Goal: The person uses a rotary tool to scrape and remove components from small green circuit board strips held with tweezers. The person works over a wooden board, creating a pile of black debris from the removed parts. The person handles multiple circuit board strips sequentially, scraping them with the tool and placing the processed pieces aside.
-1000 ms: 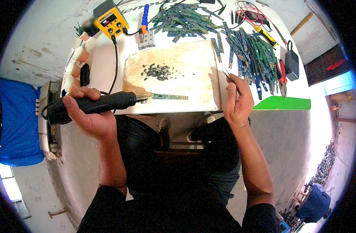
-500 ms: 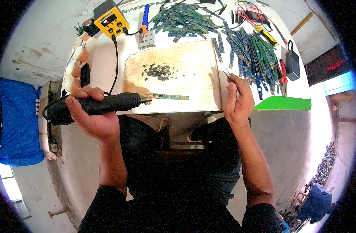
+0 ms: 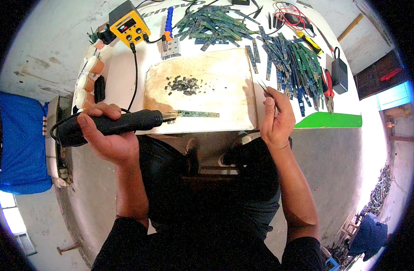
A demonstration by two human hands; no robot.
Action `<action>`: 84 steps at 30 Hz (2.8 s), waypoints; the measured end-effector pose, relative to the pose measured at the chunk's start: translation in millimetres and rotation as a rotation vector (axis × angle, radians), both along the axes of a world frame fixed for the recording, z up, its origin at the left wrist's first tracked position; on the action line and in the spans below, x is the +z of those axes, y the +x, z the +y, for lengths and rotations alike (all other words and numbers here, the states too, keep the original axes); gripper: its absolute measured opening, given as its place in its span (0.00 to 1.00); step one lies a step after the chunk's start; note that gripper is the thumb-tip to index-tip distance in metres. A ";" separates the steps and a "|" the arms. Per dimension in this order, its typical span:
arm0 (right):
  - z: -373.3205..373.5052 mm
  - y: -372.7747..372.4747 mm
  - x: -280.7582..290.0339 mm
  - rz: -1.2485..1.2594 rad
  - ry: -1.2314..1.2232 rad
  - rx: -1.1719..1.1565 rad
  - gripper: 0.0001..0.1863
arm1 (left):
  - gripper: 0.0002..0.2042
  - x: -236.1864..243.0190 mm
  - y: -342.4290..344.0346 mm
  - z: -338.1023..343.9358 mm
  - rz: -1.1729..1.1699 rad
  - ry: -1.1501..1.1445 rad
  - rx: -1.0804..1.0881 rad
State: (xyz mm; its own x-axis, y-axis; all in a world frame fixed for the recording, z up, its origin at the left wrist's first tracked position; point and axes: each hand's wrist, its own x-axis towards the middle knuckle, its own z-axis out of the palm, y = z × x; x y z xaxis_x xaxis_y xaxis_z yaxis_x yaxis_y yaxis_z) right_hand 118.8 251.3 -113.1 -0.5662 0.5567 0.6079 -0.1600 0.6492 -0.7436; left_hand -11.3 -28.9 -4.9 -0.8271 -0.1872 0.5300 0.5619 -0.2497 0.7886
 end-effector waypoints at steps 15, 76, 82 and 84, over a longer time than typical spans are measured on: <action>-1.1 -0.8 0.5 0.008 0.001 0.003 0.13 | 0.18 -3.3 0.1 0.8 0.014 0.012 -0.020; -0.3 -1.2 0.0 0.025 0.044 -0.013 0.12 | 0.14 2.9 -3.2 -0.1 0.026 0.102 -0.001; -1.5 -1.1 1.4 0.020 0.018 -0.012 0.12 | 0.15 2.9 -3.2 -2.7 -0.032 0.127 0.017; -1.2 -1.1 1.2 0.021 0.021 -0.012 0.12 | 0.15 3.4 -3.3 -3.6 -0.040 0.139 0.008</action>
